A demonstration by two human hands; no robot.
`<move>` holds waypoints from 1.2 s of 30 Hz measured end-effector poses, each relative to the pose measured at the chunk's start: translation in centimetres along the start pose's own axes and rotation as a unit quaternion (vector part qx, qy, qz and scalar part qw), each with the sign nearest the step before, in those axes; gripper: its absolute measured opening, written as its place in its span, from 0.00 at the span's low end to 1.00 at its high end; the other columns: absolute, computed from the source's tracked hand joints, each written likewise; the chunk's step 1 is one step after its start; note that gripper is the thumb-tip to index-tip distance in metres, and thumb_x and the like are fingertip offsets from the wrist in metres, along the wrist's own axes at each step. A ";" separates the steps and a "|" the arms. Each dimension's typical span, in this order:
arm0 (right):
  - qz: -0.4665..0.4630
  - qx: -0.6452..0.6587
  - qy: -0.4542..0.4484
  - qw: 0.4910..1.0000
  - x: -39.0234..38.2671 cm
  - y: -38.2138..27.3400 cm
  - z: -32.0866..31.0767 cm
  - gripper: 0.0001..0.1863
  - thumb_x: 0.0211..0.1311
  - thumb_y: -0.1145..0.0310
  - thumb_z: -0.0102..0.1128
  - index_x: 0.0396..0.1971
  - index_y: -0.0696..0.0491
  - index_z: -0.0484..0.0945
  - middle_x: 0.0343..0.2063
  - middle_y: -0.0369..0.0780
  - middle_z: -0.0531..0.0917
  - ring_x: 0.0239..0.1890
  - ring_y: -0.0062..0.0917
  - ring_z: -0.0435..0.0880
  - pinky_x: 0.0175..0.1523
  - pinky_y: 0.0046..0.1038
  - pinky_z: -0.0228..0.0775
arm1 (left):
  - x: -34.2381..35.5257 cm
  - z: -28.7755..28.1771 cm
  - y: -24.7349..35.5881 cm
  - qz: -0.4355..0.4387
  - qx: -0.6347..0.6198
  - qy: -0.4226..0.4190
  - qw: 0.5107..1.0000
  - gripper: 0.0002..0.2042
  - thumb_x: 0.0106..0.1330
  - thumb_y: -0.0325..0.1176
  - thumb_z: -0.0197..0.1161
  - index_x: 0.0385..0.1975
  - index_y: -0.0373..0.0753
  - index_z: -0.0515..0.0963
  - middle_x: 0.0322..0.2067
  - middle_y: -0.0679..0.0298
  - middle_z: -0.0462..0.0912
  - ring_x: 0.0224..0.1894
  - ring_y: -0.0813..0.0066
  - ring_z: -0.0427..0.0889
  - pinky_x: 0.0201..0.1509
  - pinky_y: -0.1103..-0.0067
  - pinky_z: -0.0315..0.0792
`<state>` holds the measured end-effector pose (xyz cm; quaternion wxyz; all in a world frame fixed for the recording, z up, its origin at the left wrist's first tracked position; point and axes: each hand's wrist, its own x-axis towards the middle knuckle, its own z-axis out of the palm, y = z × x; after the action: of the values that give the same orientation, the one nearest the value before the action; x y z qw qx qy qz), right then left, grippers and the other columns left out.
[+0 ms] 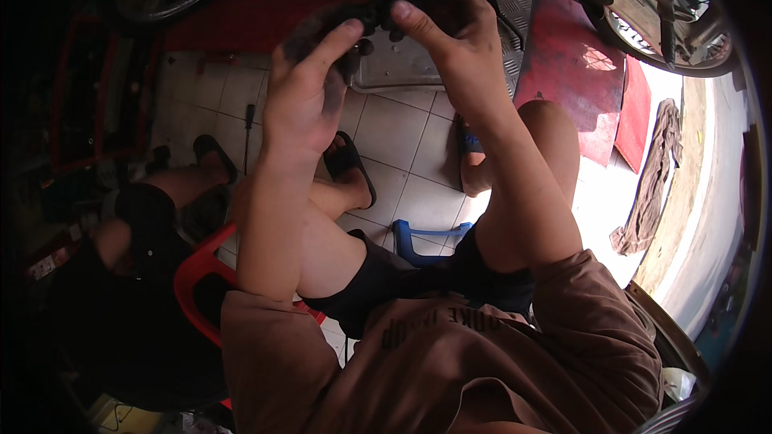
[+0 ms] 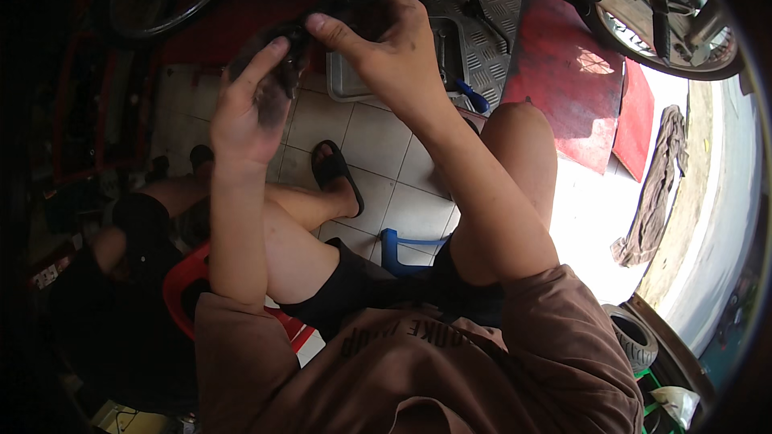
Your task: The person unscrews and removes a mirror from a motorcycle using a screwdriver and then works on the internal components of the mirror housing by hand.
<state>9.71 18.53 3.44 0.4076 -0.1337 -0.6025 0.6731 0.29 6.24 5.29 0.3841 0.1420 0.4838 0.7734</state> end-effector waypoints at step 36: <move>-0.186 0.045 -0.210 0.959 1.3 -1.7 -2.1 0.14 0.40 0.77 0.73 0.30 0.59 0.79 0.31 0.43 0.83 0.36 0.27 0.83 0.41 0.26 0.76 | -1.4 0.8 0.3 0.438 0.282 -0.132 0.843 0.17 0.53 0.27 0.70 0.42 0.27 0.76 0.39 0.56 0.75 0.43 0.68 0.78 0.47 0.78 0.74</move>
<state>10.97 20.82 4.87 0.3956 0.1434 -0.6577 0.6247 1.57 5.69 6.19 0.0086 0.5421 0.5131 0.6654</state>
